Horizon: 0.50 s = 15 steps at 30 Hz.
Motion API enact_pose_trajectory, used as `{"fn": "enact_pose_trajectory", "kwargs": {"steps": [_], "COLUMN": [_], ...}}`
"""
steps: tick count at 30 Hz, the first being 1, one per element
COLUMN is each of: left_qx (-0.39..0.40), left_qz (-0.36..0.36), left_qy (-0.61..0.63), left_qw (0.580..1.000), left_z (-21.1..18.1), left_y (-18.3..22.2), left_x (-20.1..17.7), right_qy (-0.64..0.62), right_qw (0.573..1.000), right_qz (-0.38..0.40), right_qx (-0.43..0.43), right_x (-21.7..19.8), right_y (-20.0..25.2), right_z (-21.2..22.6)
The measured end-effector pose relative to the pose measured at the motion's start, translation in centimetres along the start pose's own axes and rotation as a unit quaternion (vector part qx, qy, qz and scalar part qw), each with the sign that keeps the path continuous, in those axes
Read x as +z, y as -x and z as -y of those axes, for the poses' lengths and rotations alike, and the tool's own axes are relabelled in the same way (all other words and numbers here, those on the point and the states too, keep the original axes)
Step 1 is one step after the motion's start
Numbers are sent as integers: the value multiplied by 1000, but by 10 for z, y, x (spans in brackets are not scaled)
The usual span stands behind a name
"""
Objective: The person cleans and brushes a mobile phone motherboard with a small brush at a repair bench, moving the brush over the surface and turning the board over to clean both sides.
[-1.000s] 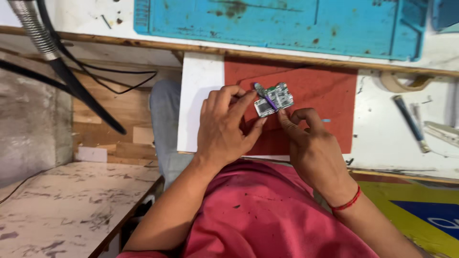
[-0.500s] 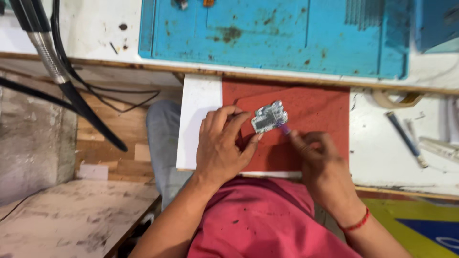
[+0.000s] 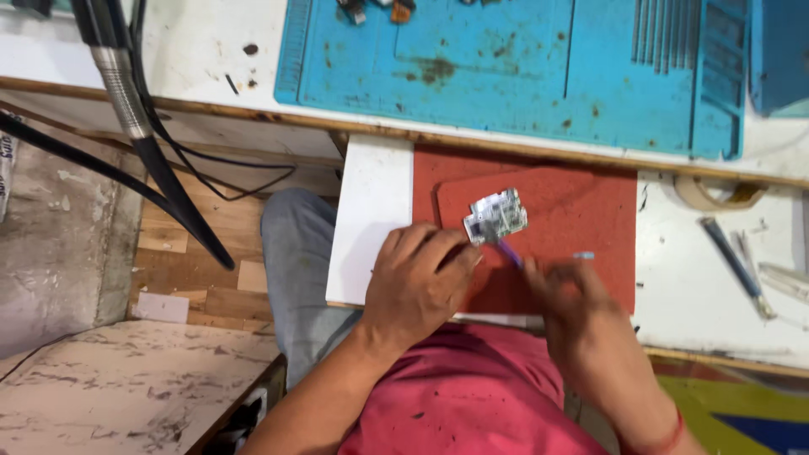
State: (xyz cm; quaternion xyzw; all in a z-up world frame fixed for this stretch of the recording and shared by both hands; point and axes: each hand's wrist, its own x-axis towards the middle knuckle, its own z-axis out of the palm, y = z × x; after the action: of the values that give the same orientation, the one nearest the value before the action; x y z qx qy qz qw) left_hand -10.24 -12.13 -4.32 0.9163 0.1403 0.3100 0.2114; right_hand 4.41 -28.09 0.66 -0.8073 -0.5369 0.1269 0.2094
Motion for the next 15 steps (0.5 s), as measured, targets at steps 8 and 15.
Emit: {"fn": "enact_pose_trajectory", "kwargs": {"steps": [8, 15], "left_qx": [-42, -51], "left_qz": [6, 7], "left_qy": [-38, -40], "left_qw": [998, 998], "left_z": [-13, -16], "left_y": [5, 5], "left_x": [0, 0], "right_qy": [33, 47], "right_qw": [997, 998], "right_qz": [45, -8], "right_qx": [52, 27], "right_x": [-5, 1], "right_y": [3, 8], "right_z": [10, -2]}}
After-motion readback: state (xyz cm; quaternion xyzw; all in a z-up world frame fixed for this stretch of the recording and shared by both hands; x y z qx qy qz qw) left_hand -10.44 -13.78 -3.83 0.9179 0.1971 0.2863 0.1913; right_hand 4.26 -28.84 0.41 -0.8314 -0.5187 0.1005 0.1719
